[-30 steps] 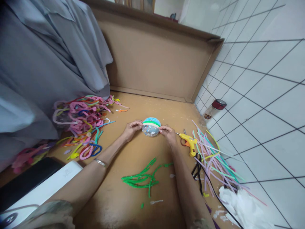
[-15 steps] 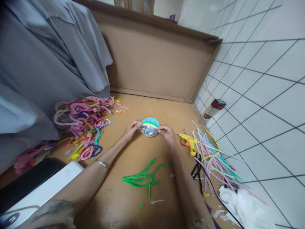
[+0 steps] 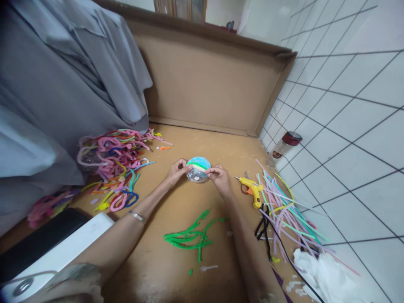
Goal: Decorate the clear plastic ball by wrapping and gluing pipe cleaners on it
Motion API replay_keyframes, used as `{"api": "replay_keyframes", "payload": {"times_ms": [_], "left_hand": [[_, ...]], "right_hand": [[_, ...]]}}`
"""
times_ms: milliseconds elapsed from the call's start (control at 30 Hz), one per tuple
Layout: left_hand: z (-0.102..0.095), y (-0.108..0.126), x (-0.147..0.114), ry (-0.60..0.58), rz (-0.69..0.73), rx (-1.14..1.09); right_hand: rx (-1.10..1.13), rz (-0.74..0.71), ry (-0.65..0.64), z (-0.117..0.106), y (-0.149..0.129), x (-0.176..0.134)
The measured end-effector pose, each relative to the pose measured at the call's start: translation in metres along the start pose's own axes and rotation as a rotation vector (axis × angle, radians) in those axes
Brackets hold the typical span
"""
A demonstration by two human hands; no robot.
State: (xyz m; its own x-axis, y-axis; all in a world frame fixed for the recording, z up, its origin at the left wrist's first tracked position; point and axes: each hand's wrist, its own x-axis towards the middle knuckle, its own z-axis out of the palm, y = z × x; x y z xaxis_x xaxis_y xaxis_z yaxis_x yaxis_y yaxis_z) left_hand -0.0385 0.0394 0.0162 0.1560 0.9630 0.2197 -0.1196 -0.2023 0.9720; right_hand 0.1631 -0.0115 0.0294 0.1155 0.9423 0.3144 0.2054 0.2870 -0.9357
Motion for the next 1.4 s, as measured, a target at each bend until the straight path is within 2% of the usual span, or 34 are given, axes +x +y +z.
{"api": "replay_keyframes", "payload": {"times_ms": [333,533,700,900,1167,1400], "left_hand": [[0.002,0.003,0.002,-0.041,-0.083,-0.072],[0.002,0.003,0.003,0.007,-0.067,-0.121],[0.001,0.007,0.004,-0.04,-0.119,-0.179],[0.0,0.01,0.004,-0.033,-0.158,-0.192],[0.0,-0.003,0.011,-0.005,-0.206,-0.23],[0.0,0.004,0.008,0.01,-0.212,-0.221]], "right_hand": [[0.012,0.003,0.006,0.002,-0.003,-0.001],[-0.002,-0.006,0.011,0.001,-0.004,-0.001],[0.029,0.019,0.014,0.002,-0.003,-0.001],[0.064,-0.003,0.012,0.004,-0.002,-0.001],[0.024,-0.046,0.004,0.003,0.0,-0.002],[0.007,-0.048,-0.014,0.002,0.001,-0.002]]}}
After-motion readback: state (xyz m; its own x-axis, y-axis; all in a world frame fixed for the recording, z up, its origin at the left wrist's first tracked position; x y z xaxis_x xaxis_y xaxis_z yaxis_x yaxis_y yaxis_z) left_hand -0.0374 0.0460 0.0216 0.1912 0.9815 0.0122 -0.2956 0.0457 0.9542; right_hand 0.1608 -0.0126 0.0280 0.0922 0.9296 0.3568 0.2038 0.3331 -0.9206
